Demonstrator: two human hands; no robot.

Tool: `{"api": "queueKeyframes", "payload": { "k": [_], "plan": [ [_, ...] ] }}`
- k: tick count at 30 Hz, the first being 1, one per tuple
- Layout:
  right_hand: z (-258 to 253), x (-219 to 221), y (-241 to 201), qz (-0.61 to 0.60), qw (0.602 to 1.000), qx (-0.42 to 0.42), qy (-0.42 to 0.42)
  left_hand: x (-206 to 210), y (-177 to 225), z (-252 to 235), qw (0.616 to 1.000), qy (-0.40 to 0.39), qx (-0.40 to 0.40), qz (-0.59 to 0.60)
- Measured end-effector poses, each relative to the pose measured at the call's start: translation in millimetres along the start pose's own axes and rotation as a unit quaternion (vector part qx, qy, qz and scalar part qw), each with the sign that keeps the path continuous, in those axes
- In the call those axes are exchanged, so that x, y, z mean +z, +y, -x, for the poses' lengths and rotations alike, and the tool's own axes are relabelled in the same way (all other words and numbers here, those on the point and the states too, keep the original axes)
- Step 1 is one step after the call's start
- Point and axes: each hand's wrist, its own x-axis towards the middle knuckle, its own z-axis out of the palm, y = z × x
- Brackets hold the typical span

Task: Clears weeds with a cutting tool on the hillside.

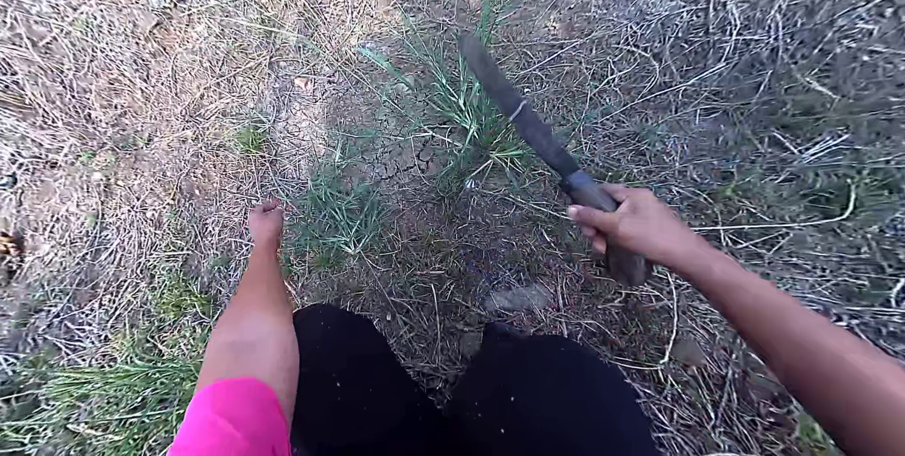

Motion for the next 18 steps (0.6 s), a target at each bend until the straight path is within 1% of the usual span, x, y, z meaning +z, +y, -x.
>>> {"api": "queueKeyframes", "payload": {
  "k": [2,5,6,7,8,9,10,11,12,13,14,15,16,18],
  "plan": [
    [-10.0,-23.9,-47.8,-0.022,0.985,-0.144,0.09,-3.5,-5.2,-1.3,1.0,0.006,-0.006,0.004],
    [-46.6,-39.5,-101.2,-0.106,0.925,-0.315,0.187,-10.6,-2.7,6.5,1.0,0.012,-0.023,-0.014],
    [-63.6,-38.3,-109.1,-0.146,0.901,-0.349,0.214,-12.7,2.2,12.3,0.999,0.013,-0.027,-0.024],
    [-81.0,-31.4,-106.2,-0.178,0.879,-0.37,0.243,-14.4,6.2,17.7,0.999,0.013,-0.027,-0.035],
    [-97.4,-18.9,-88.9,-0.185,0.868,-0.371,0.273,-16.6,9.7,22.1,0.999,0.011,-0.023,-0.042],
    [-111.6,-1.3,-56.5,-0.159,0.877,-0.342,0.299,-19.1,11.8,22.7,0.999,0.012,-0.019,-0.045],
    [-121.9,19.3,-8.8,-0.102,0.905,-0.277,0.307,-20.5,12.9,21.8,0.999,0.014,-0.019,-0.044],
    [-126.8,41.1,49.1,-0.034,0.94,-0.184,0.286,-20.9,13.4,21.0,0.999,0.012,-0.022,-0.043],
    [-125.4,60.7,108.4,0.038,0.97,-0.077,0.227,-20.8,13.5,21.3,0.999,0.01,-0.025,-0.042],
    [-121.6,76.8,159.9,0.111,0.984,0.043,0.135,-20.9,13.0,21.2,0.999,0.01,-0.026,-0.042],
    [-117.9,88.5,192.1,0.167,0.973,0.154,0.029,-21.7,12.2,20.6,0.999,0.009,-0.024,-0.041],
    [-115.7,95.4,204.9,0.192,0.953,0.232,-0.043,-22.0,10.7,18.9,0.999,0.008,-0.021,-0.04],
    [-114.2,99.8,203.2,0.191,0.941,0.268,-0.073,-23.8,10.4,15.2,0.999,0.007,-0.017,-0.037],
    [-105.1,97.2,191.8,0.144,0.943,0.29,-0.076,-23.9,3.0,13.9,0.999,-0.001,-0.019,-0.034]
  ]
}}
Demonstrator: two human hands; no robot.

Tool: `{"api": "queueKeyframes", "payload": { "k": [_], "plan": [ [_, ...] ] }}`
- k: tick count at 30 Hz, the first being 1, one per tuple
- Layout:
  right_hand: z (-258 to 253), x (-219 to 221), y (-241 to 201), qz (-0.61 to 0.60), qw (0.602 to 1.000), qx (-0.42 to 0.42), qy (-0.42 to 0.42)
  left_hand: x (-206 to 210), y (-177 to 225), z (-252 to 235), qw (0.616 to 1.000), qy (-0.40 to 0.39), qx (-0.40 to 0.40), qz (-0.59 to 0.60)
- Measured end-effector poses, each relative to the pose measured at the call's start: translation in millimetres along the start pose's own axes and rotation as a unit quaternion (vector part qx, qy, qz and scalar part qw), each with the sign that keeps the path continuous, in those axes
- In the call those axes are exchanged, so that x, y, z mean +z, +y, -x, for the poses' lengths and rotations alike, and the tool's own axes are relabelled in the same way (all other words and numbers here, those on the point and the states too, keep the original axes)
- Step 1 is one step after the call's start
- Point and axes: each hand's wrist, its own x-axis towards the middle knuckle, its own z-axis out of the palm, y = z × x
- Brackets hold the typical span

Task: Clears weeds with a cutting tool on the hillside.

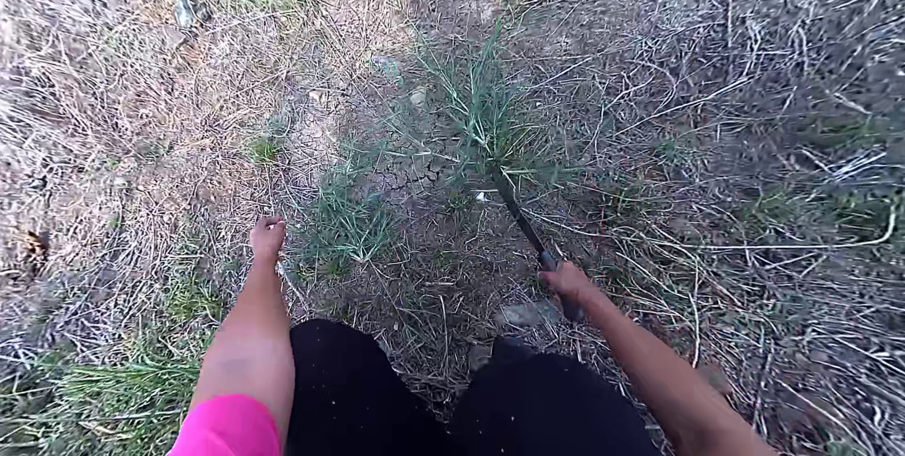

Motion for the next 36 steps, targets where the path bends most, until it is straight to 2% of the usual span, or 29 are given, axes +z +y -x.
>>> {"api": "queueKeyframes", "payload": {
  "k": [5,8,10,13,15,16,18,19,21,22,23,25,28,32,34,36],
  "plan": [
    [49.9,-39.7,-32.0,-0.167,0.984,-0.062,0.014,4.7,-2.5,-0.5,1.0,-0.006,-0.022,0.01],
    [86.6,-77.6,-66.7,-0.162,0.966,-0.185,0.082,8.2,-0.5,3.1,0.999,-0.002,-0.035,-0.01],
    [116.1,-104.4,-97.3,-0.163,0.931,-0.288,0.155,11.1,1.6,0.1,0.999,0.001,-0.029,-0.024],
    [149.0,-128.0,-136.6,-0.181,0.846,-0.423,0.269,15.9,4.5,-2.6,0.999,-0.003,-0.017,-0.036],
    [147.4,-127.9,-147.8,-0.183,0.793,-0.477,0.331,19.8,4.9,-4.7,1.0,-0.004,-0.013,-0.013],
    [139.5,-121.5,-145.9,-0.183,0.779,-0.481,0.359,22.4,3.0,-7.6,1.0,-0.004,-0.008,0.002],
    [107.6,-93.5,-118.7,-0.156,0.794,-0.439,0.39,25.6,0.5,-11.6,1.0,-0.01,0.003,0.024],
    [84.1,-71.9,-91.7,-0.127,0.828,-0.396,0.375,25.7,0.0,-11.2,1.0,-0.012,0.005,0.028],
    [33.5,-23.3,-23.5,-0.036,0.937,-0.238,0.252,22.5,-0.9,-8.5,0.999,-0.016,0.002,0.028],
    [12.8,-4.1,4.1,0.008,0.978,-0.14,0.156,19.5,-1.6,-8.8,0.999,-0.017,0.002,0.027],
    [-1.8,10.2,24.7,0.029,0.994,-0.071,0.075,16.1,-1.9,-9.1,0.999,-0.017,0.003,0.03],
    [0.9,24.2,42.3,0.006,1.0,-0.01,0.008,7.2,-7.4,-8.4,1.0,-0.008,0.005,0.028],
    [36.9,19.5,31.4,-0.1,0.994,-0.024,0.031,-5.2,-27.2,-13.9,1.0,0.008,0.003,0.006],
    [62.4,21.4,5.2,-0.309,0.949,-0.044,0.036,-6.7,-44.8,-16.0,0.998,0.031,-0.027,0.038],
    [63.0,46.6,0.0,-0.313,0.948,-0.049,0.03,-5.4,-46.5,-11.7,0.998,0.027,-0.034,0.05],
    [63.7,85.5,3.6,-0.22,0.973,-0.064,0.02,-2.8,-41.0,-9.9,0.998,0.028,-0.037,0.052]
  ]
}}
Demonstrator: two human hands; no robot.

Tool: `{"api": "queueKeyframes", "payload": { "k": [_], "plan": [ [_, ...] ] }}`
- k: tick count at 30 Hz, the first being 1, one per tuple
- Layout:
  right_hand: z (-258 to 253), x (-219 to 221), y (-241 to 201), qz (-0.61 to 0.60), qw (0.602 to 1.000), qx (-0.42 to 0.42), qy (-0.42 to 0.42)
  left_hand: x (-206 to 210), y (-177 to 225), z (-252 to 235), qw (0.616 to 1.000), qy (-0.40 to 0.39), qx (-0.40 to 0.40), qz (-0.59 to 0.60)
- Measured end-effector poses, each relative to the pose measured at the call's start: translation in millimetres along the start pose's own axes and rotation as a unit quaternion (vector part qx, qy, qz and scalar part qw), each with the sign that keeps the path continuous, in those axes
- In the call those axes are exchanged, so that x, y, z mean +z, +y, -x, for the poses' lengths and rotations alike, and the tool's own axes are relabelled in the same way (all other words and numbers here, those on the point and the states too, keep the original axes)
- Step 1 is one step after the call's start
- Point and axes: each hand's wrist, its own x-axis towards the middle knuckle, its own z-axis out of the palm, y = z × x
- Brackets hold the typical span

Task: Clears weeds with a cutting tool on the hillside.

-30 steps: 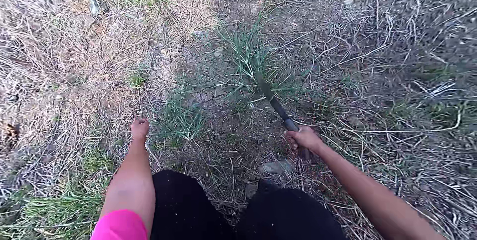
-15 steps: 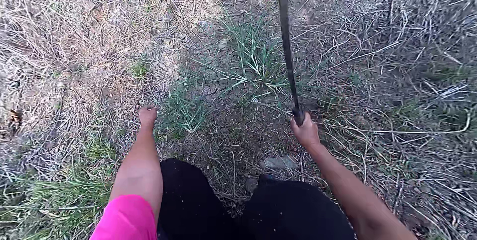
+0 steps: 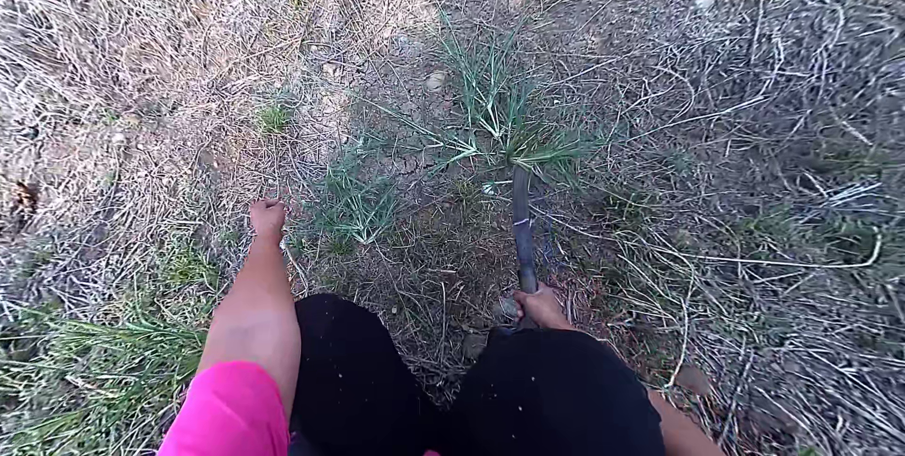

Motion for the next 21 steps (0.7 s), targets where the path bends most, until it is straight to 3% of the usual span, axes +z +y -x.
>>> {"api": "queueKeyframes", "payload": {
  "k": [2,4,6,9,12,15,17,19,21],
  "plan": [
    [8.9,21.6,15.4,0.183,0.98,0.0,-0.074,4.8,9.7,2.6,1.0,-0.007,-0.003,0.001],
    [20.0,30.5,14.6,0.346,0.921,0.013,-0.176,9.7,18.2,4.6,1.0,-0.014,-0.003,-0.007],
    [20.6,18.3,17.2,0.369,0.908,-0.014,-0.2,14.9,24.3,6.1,1.0,-0.024,0.004,-0.014],
    [33.1,-37.7,0.5,0.259,0.95,-0.094,-0.146,17.7,30.4,8.0,1.0,-0.026,0.014,-0.002],
    [52.1,-92.8,-48.2,0.09,0.991,-0.081,-0.058,14.2,24.4,4.6,1.0,-0.018,0.021,0.002],
    [32.9,-122.0,-78.6,-0.118,0.986,-0.09,0.074,5.7,18.3,3.8,1.0,-0.001,0.014,-0.013],
    [12.8,-111.7,-88.5,-0.24,0.95,-0.114,0.167,1.4,13.9,3.2,1.0,0.016,-0.009,0.001],
    [-6.7,-74.8,-78.5,-0.337,0.904,-0.139,0.223,1.3,7.6,1.6,0.999,0.038,-0.023,0.018],
    [-11.6,-19.1,-39.0,-0.339,0.909,-0.119,0.211,2.3,7.7,2.2,0.998,0.046,-0.032,0.029]
  ]
}}
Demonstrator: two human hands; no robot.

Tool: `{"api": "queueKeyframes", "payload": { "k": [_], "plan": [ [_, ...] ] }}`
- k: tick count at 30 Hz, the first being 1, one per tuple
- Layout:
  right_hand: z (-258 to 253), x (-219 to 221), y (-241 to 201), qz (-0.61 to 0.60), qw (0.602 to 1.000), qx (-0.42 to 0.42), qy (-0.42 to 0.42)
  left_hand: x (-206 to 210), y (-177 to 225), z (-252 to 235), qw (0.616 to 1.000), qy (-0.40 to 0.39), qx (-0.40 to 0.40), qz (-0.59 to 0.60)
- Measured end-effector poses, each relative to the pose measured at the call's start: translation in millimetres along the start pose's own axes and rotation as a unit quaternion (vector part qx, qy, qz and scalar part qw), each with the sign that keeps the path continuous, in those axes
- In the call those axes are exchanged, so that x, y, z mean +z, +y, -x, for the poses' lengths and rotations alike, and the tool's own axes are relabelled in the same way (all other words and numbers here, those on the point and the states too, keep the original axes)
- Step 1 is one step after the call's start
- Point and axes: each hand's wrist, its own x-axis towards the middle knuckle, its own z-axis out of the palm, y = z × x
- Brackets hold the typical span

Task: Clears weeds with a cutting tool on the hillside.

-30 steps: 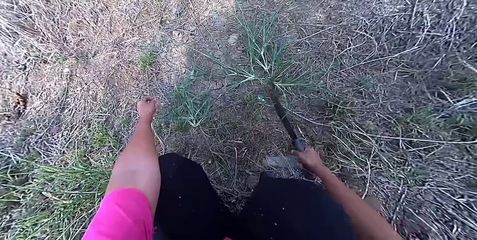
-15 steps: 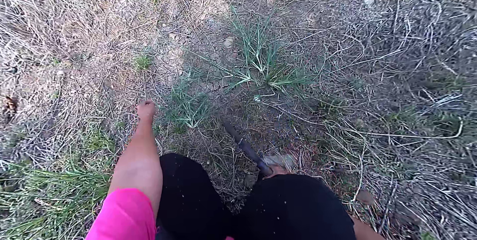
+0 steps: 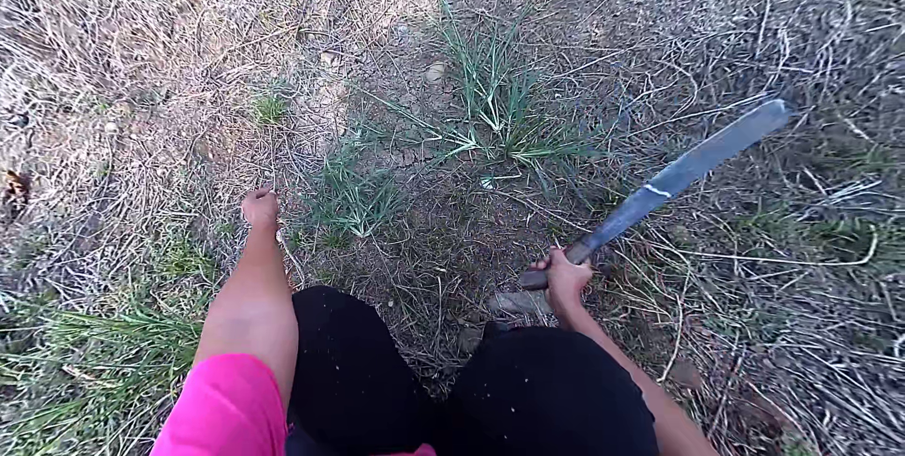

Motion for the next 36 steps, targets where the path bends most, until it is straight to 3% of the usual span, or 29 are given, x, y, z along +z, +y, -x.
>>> {"api": "queueKeyframes", "payload": {
  "k": [2,4,5,6,9,11,14,18,20,21,22,24,25,27,29,31,34,36],
  "plan": [
    [43.9,-11.7,47.1,0.211,0.967,0.095,-0.108,4.1,6.0,4.5,1.0,0.005,0.0,-0.008],
    [51.0,-31.2,73.6,0.416,0.854,0.16,-0.268,10.5,14.0,6.9,1.0,0.004,0.015,-0.026],
    [46.8,-37.3,75.0,0.446,0.825,0.169,-0.303,13.6,19.7,9.3,0.999,-0.006,0.028,-0.03],
    [44.8,-42.2,65.3,0.438,0.823,0.17,-0.318,13.2,26.1,10.4,0.998,-0.016,0.04,-0.045],
    [32.1,-71.3,12.9,0.367,0.873,0.143,-0.288,11.0,37.5,15.8,0.991,-0.043,0.084,-0.091],
    [32.9,-80.9,-28.9,0.28,0.92,0.142,-0.234,8.9,42.5,15.9,0.99,-0.039,0.1,-0.087],
    [10.8,-83.6,-52.2,0.117,0.978,0.117,-0.126,8.1,31.3,8.2,0.992,-0.037,0.099,-0.069],
    [-7.1,-41.9,-33.1,-0.082,0.994,0.067,0.009,2.4,16.1,7.2,0.997,-0.023,0.068,-0.038],
    [10.0,-21.0,3.9,-0.074,0.994,0.082,0.007,2.4,12.7,7.7,0.998,-0.013,0.053,-0.018],
    [27.3,-16.0,24.0,-0.003,0.994,0.105,-0.025,2.4,13.2,9.3,0.999,-0.009,0.045,-0.017],
    [46.1,-15.4,39.6,0.114,0.981,0.132,-0.085,2.2,15.4,12.5,0.999,-0.007,0.037,-0.023],
    [62.2,-23.8,57.0,0.361,0.881,0.158,-0.264,5.1,20.3,15.4,0.998,-0.006,0.037,-0.041],
    [61.4,-27.7,60.9,0.425,0.833,0.151,-0.319,8.0,21.9,15.3,0.998,-0.01,0.044,-0.049],
    [52.4,-35.5,49.5,0.448,0.797,0.118,-0.387,5.5,26.8,12.6,0.995,-0.029,0.07,-0.065],
    [37.0,-56.5,17.7,0.425,0.812,0.087,-0.39,4.9,27.8,13.5,0.992,-0.038,0.097,-0.07],
    [26.9,-73.7,-8.3,0.361,0.864,0.076,-0.342,0.8,28.7,9.9,0.991,-0.033,0.109,-0.065],
    [22.2,-76.5,-40.7,0.218,0.943,0.124,-0.217,-5.3,19.3,8.7,0.994,-0.024,0.09,-0.055],
    [17.9,-62.3,-39.5,0.116,0.978,0.123,-0.12,-9.7,13.0,10.5,0.997,-0.022,0.056,-0.051]
  ]
}}
